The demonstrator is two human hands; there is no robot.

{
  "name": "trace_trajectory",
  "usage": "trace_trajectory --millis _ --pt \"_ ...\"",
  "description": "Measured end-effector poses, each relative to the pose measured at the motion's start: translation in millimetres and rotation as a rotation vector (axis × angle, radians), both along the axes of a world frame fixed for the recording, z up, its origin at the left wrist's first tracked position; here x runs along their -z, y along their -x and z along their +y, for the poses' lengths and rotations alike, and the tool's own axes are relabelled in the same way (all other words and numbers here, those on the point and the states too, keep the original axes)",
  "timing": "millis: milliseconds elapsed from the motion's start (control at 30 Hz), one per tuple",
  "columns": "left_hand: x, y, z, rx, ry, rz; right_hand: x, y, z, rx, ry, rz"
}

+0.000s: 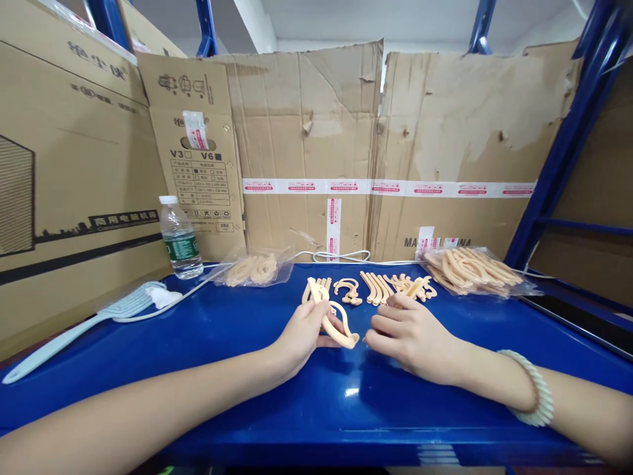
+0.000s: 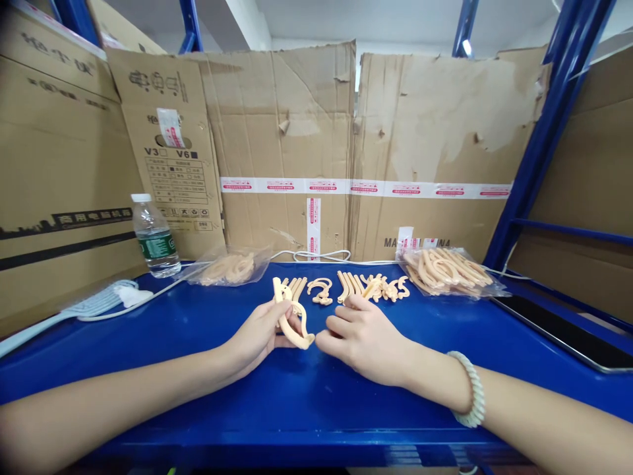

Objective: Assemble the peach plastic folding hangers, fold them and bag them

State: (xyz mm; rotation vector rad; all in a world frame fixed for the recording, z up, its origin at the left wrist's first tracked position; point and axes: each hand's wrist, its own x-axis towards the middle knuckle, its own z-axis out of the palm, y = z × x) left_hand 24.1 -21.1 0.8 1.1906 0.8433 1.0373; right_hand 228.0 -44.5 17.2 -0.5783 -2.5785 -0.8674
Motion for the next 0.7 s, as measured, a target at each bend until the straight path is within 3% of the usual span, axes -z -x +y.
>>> trace_trajectory --millis 167,367,467,700 --pt "-2.0 2 1 0.026 0.004 -0.013 -11 -20 21 0.011 0.334 0.332" --pt "-2.5 2 0 0.037 0.031 -0.029 -9 -39 61 0.045 0.321 0.36" --pt "-1.7 2 0 0.041 0.028 -0.033 -1 -38 76 0.027 0.386 0.401" --pt "-0.5 2 2 0.042 0.025 -0.003 9 -32 87 0.026 0.502 0.441"
